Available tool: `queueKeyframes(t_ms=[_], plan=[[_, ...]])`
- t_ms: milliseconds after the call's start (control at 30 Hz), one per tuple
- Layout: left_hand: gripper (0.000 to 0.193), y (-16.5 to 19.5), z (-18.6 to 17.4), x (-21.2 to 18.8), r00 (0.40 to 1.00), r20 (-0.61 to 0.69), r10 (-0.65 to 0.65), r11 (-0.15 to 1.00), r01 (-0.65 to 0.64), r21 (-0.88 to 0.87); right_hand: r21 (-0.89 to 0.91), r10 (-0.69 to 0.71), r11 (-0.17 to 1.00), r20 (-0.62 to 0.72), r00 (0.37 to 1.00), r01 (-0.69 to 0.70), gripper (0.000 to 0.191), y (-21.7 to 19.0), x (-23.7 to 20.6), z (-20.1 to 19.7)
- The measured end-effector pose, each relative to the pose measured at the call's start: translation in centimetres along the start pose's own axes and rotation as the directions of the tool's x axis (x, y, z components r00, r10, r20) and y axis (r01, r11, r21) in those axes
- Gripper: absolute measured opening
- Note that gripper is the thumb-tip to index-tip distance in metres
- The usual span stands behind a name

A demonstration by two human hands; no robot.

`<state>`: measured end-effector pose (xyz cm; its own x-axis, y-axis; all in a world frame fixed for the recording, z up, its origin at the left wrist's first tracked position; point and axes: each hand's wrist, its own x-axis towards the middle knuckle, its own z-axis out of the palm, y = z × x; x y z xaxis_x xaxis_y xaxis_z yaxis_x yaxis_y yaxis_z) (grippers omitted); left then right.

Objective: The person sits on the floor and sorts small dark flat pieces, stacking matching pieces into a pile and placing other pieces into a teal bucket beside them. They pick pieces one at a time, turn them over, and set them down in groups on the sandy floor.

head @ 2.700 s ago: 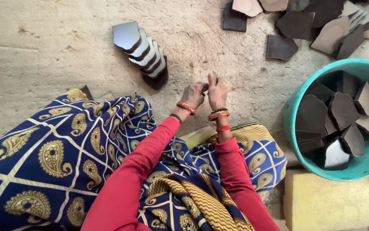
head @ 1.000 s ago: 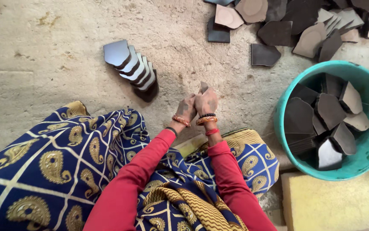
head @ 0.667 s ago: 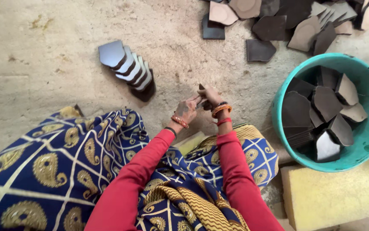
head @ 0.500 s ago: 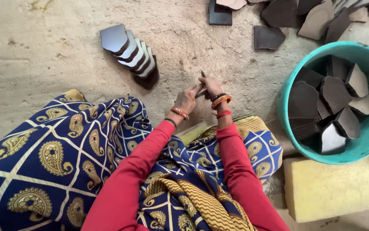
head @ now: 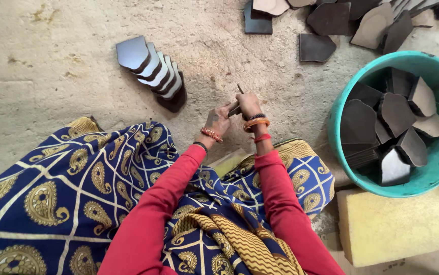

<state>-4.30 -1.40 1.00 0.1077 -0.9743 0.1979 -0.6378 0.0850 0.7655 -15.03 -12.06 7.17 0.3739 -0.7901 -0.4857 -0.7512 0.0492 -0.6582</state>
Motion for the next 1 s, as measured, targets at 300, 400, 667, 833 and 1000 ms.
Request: queueKeyframes(t_ms=[300, 400, 667, 833, 1000], plan=[[0.053, -0.1, -2.3, -0.9, 0.999, 0.036, 0.015, 0.996, -0.012, -0.091, 0.681, 0.082, 0.618, 0.441, 0.894, -0.393, 0.056, 0.2, -1.7, 1.0], [0.055, 0.3, -2.4, 0.1, 0.989, 0.102, -0.111, 0.985, 0.123, -0.122, 0.249, 0.042, 0.968, -0.227, 0.973, 0.016, 0.047, -0.4, -1.8, 2.4], [0.052, -2.0, -1.5, -0.6, 1.000, 0.003, -0.026, 0.995, 0.026, -0.096, 0.194, 0.012, 0.980, -0.255, 0.967, 0.039, 0.037, 0.3, -0.5, 2.8], [0.057, -3.9, -3.3, -2.3, 0.999, 0.030, 0.010, 0.971, -0.002, -0.238, 0.519, 0.251, 0.681, 0.497, 0.830, -0.517, 0.048, 0.0, 0.2, 2.7], [0.037, -2.9, -4.1, -2.8, 0.995, 0.083, -0.059, 0.942, 0.082, -0.324, 0.663, 0.088, 0.562, 0.547, 0.833, -0.495, 0.050, -0.2, -0.5, 3.4]])
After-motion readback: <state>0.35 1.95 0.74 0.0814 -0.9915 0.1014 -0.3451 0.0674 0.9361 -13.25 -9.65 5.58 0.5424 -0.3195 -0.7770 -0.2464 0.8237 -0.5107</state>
